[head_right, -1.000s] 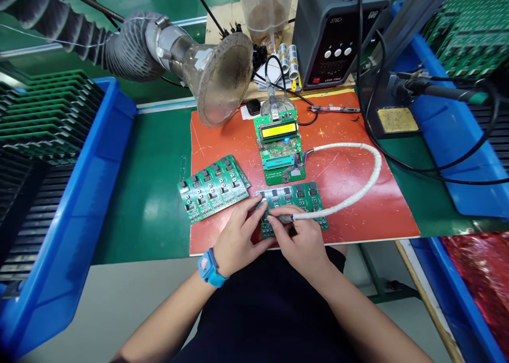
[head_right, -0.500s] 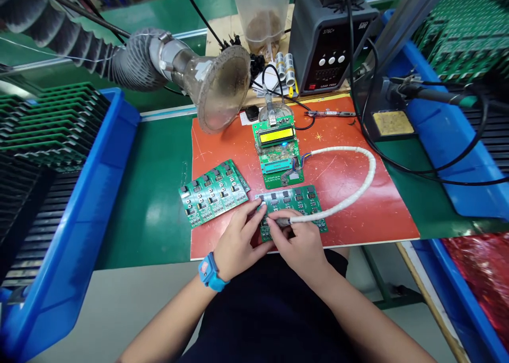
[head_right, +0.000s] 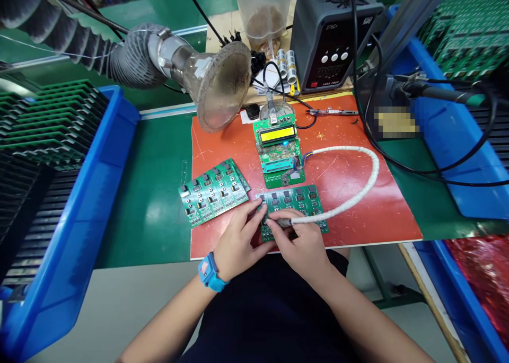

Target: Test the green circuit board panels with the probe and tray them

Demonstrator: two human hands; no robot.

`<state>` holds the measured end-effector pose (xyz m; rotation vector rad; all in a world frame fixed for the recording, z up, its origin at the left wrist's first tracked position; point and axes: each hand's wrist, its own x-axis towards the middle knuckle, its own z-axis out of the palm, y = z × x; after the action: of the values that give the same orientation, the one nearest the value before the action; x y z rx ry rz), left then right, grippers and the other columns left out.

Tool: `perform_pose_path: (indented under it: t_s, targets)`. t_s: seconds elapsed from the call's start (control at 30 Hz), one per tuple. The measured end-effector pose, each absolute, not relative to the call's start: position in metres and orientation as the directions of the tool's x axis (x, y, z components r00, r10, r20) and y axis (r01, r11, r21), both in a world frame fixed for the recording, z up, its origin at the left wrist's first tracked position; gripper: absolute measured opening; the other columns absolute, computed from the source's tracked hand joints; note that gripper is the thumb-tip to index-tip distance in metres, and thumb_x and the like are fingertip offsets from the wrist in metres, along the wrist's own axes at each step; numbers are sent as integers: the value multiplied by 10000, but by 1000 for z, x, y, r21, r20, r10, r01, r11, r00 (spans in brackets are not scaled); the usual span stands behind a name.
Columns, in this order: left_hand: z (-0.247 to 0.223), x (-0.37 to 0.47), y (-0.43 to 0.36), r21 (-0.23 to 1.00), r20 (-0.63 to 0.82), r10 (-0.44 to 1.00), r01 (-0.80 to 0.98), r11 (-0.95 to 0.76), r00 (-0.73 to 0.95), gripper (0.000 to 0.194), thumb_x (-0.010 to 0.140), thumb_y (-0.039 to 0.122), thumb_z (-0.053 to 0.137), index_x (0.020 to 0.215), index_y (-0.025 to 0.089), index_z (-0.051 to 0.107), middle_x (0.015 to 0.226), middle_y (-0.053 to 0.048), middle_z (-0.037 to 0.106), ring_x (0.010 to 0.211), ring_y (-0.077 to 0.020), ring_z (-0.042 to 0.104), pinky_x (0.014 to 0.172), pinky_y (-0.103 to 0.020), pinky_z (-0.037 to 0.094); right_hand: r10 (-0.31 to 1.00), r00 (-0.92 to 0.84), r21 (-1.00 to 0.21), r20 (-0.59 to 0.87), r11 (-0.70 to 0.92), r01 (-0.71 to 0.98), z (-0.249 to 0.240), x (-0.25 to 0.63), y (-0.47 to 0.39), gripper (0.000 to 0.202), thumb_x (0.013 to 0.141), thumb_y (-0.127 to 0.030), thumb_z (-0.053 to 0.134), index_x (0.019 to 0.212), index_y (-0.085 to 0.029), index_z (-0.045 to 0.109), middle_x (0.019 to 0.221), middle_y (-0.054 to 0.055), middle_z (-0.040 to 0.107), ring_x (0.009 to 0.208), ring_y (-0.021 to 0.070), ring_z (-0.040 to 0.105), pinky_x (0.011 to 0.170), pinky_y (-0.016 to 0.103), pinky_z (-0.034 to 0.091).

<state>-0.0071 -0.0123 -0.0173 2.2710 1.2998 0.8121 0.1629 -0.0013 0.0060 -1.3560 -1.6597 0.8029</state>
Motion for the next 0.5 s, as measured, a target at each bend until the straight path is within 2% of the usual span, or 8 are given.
perform_pose_path:
  t_s: [0.33, 0.5]
  targets:
    - [-17, -7, -12, 587, 302, 867, 639, -496, 396, 713, 846, 325, 710, 1440, 120, 375, 1405, -216, 469, 1308, -316, 495, 1050, -477, 507, 965, -79, -862, 248, 258, 436, 3, 164, -1, 70, 896, -238, 628, 904, -207, 691, 887, 53, 733, 805, 206, 716, 618, 273, 598]
    - [-16, -7, -12, 590, 289, 872, 643, -488, 396, 718, 853, 342, 702, 1451, 141, 360, 1406, -210, 469, 1309, -319, 495, 1043, -491, 511, 957, -87, -860, 275, 286, 422, 2, 164, -1, 60, 897, -194, 633, 915, -199, 690, 887, 48, 725, 802, 188, 712, 617, 244, 591]
